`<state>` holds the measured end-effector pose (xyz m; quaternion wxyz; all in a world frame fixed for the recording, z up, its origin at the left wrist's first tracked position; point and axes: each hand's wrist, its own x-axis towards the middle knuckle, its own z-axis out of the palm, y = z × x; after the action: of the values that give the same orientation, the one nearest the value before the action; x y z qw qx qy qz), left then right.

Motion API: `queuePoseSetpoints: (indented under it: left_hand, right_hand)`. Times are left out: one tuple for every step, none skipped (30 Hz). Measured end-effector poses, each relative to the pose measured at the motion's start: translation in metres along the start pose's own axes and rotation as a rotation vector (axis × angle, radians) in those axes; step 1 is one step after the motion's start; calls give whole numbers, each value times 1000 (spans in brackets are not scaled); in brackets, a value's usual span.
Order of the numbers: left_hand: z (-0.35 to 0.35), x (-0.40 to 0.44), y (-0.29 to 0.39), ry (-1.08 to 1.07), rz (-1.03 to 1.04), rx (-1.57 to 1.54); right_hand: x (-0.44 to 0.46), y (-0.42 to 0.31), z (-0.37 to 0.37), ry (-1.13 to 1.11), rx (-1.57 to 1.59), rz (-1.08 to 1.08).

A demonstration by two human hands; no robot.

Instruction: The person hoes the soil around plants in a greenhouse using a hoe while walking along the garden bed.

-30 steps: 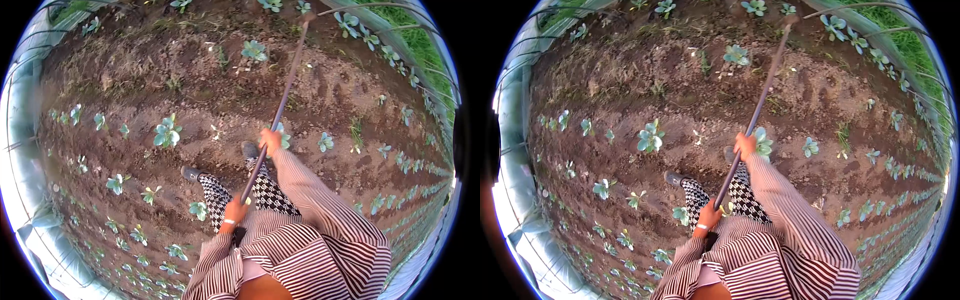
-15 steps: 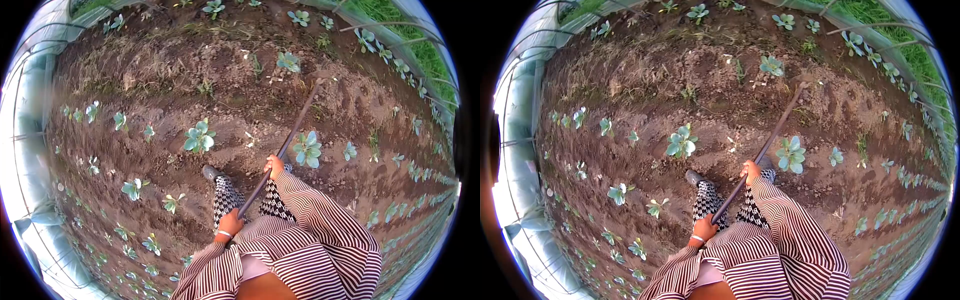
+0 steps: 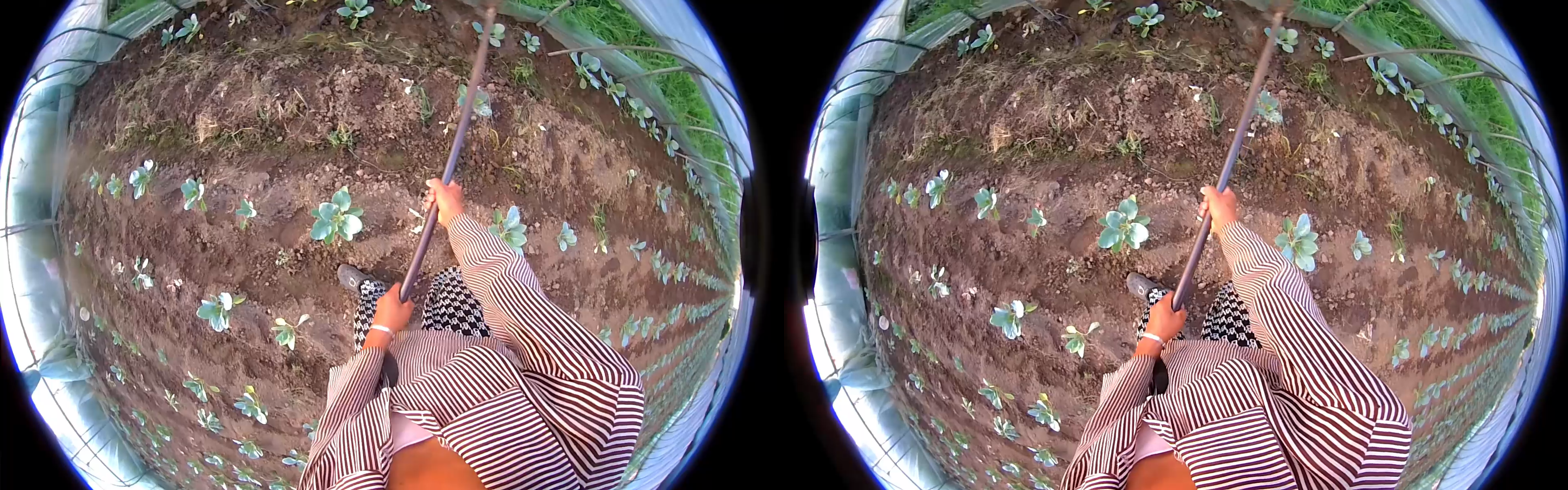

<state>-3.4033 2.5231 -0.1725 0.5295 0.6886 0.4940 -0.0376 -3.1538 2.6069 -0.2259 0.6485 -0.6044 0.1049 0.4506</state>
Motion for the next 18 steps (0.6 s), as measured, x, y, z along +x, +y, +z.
queuePoseSetpoints:
  left_hand:
    - [-2, 7, 12, -32, -29, -7]
    - [4, 13, 14, -22, -73, 20]
    - [12, 20, 15, -7, -114, 50]
    - [20, 26, 15, 9, -158, 80]
    - [22, 22, 22, -5, -180, 60]
    - [26, 17, 26, -40, -218, 66]
    - [36, 4, 12, -80, -285, 95]
    - [35, -10, -1, -111, -285, 14]
    - [33, -29, -14, -116, -334, 67]
    - [15, -54, -8, -176, -326, -46]
    - [11, -75, -23, -210, -427, -15]
    - [9, -96, -33, -107, -301, 52]
    - [7, -106, -46, -116, -302, 94]
    - [9, -107, -56, -123, -307, 132]
    - [9, -104, -57, -87, -287, 123]
    - [5, -98, -49, -61, -267, 117]
    - [2, -86, -40, -40, -257, 111]
    - [7, -69, -51, -39, -197, 150]
  right_hand:
    - [12, 3, 1, -16, -75, -5]
    - [26, 6, 3, 56, -142, 46]
    - [47, 19, -3, 30, -174, 85]
    - [73, 43, -13, 3, -206, 126]
    - [80, 61, -20, -5, -310, 187]
    - [80, 82, -30, -15, -418, 248]
    - [74, 107, -41, -10, -397, 219]
    - [62, 129, -51, -6, -378, 189]
    - [38, 129, -45, 12, -362, 225]
    - [-3, 120, -38, 41, -351, 272]
    - [-31, 123, -36, 70, -275, 376]
    - [-47, 124, -30, 88, -193, 468]
    - [-57, 127, -27, 85, -160, 448]
    - [-60, 128, -24, 79, -132, 430]
    - [-62, 118, -24, 28, -90, 424]
    - [-64, 100, -14, 43, -39, 398]
    - [-55, 91, -11, 17, -35, 326]
    - [-44, 81, -9, -11, -31, 255]
